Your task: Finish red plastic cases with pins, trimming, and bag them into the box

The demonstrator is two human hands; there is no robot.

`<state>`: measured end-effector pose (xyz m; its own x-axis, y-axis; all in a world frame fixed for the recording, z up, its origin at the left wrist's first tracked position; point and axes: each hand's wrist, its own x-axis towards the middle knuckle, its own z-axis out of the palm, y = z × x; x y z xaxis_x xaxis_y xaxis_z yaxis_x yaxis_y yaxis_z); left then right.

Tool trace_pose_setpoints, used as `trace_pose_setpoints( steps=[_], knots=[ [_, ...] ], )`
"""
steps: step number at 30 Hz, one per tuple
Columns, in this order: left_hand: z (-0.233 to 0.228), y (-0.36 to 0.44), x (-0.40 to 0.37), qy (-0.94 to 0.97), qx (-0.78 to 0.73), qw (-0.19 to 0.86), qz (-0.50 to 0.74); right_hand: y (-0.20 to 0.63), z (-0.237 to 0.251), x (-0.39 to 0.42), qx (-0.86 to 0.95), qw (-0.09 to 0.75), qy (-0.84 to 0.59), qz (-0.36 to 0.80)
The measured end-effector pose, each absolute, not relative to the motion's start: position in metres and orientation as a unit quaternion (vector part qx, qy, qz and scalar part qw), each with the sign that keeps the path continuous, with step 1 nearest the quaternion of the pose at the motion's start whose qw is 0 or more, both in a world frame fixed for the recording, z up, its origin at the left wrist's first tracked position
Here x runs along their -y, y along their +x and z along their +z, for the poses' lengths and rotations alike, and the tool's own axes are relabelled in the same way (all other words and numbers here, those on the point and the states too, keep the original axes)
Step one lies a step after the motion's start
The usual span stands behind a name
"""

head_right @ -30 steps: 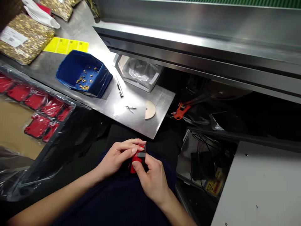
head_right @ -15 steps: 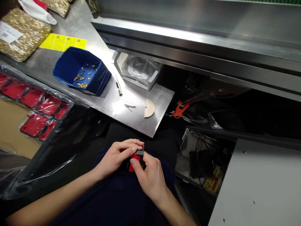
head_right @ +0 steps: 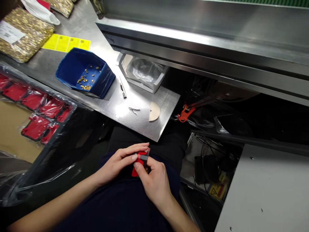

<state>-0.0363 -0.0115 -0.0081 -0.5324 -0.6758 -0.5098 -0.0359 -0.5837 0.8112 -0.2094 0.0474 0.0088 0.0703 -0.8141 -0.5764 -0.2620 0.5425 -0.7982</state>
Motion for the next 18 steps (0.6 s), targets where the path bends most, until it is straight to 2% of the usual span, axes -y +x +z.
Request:
trace_pose_setpoints(
  steps=[5, 10, 18],
  knots=[
    [-0.014, -0.044, 0.011, 0.49, 0.428, 0.221, -0.726, -0.205, 0.005, -0.046, -0.658, 0.578, -0.433, -0.212],
    [-0.025, -0.053, 0.016, 0.538, 0.375, 0.17, -0.735, -0.204, 0.001, -0.048, -0.663, 0.581, -0.418, -0.22],
    [-0.032, -0.057, 0.015, 0.539, 0.361, 0.181, -0.739, -0.206, 0.0, -0.048, -0.695, 0.56, -0.406, -0.198]
  ],
)
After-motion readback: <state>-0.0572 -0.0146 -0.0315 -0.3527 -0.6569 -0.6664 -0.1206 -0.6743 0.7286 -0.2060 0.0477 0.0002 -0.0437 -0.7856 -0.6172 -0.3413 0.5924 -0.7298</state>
